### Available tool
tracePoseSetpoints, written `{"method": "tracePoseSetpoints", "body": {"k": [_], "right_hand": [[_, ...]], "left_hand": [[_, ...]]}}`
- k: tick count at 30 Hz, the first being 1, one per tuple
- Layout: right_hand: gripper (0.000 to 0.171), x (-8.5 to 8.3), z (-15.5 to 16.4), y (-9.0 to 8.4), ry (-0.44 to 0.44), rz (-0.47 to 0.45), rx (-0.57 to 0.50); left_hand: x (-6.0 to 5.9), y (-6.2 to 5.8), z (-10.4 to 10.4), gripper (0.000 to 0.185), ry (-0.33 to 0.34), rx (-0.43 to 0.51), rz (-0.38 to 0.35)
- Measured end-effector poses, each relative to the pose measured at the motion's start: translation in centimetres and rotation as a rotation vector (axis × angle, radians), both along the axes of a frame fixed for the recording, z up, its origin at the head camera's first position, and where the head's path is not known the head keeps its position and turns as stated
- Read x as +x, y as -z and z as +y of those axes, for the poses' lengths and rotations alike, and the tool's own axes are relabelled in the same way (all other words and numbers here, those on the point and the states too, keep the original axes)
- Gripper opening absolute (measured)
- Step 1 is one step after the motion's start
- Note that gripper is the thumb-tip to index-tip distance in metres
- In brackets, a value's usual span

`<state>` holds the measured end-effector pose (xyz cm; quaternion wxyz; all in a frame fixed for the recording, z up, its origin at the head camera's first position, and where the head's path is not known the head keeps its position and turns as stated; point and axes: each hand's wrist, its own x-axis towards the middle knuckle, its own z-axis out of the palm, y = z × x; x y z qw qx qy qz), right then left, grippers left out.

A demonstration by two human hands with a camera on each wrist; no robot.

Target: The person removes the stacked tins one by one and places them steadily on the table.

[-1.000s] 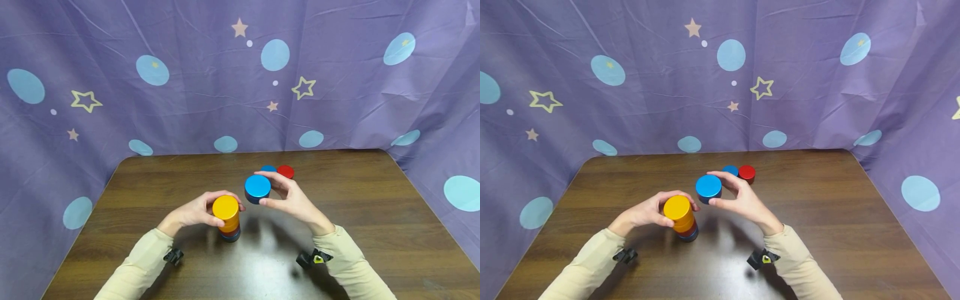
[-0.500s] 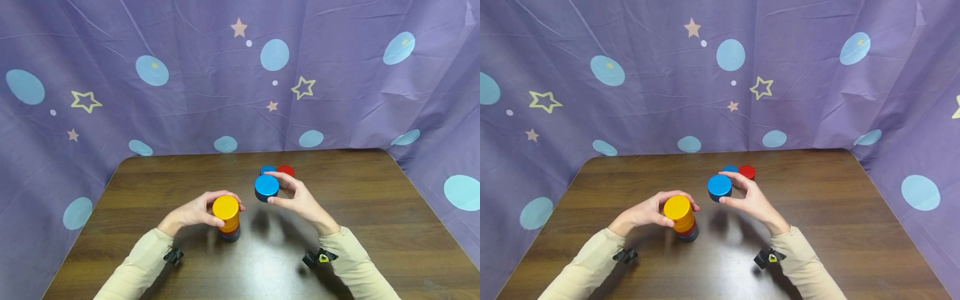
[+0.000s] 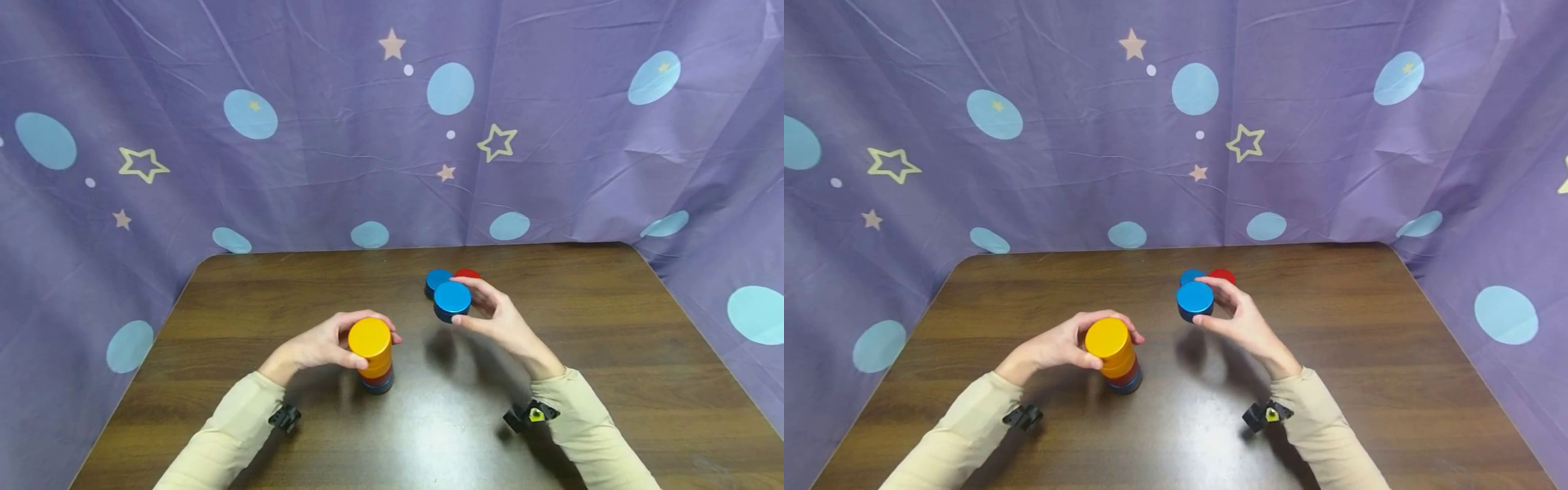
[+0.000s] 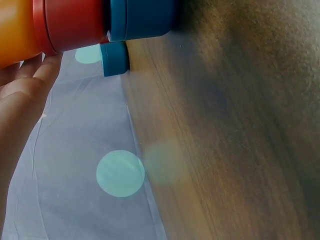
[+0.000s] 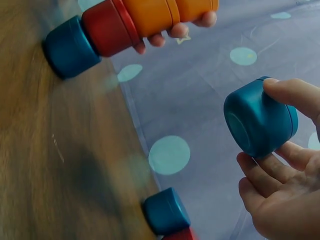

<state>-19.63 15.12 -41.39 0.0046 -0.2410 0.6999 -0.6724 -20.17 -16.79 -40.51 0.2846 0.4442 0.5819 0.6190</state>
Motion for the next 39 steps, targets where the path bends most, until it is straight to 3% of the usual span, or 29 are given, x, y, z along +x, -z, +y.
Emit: {"method": "tracePoseSetpoints", "body": {"k": [6, 13, 39], "right_hand": [[0.059, -0.4, 0.8, 0.7, 0.02, -0.021, 0.012], [0.058, -1.0, 2.1, 1.4, 0.068, 0.016, 0.061], [0.056, -2.2, 6.1, 3.6, 0.205, -0.065, 0.103]], "left_hand": [[0.0, 0.0, 0.0, 0.052, -0.005, 0.0, -0.003], [0.1, 0.0, 0.0, 0.051, -0.007, 0.0, 0.017], [0.3, 0.2, 0.0, 0.053, -0.008, 0.022, -0.006]]}}
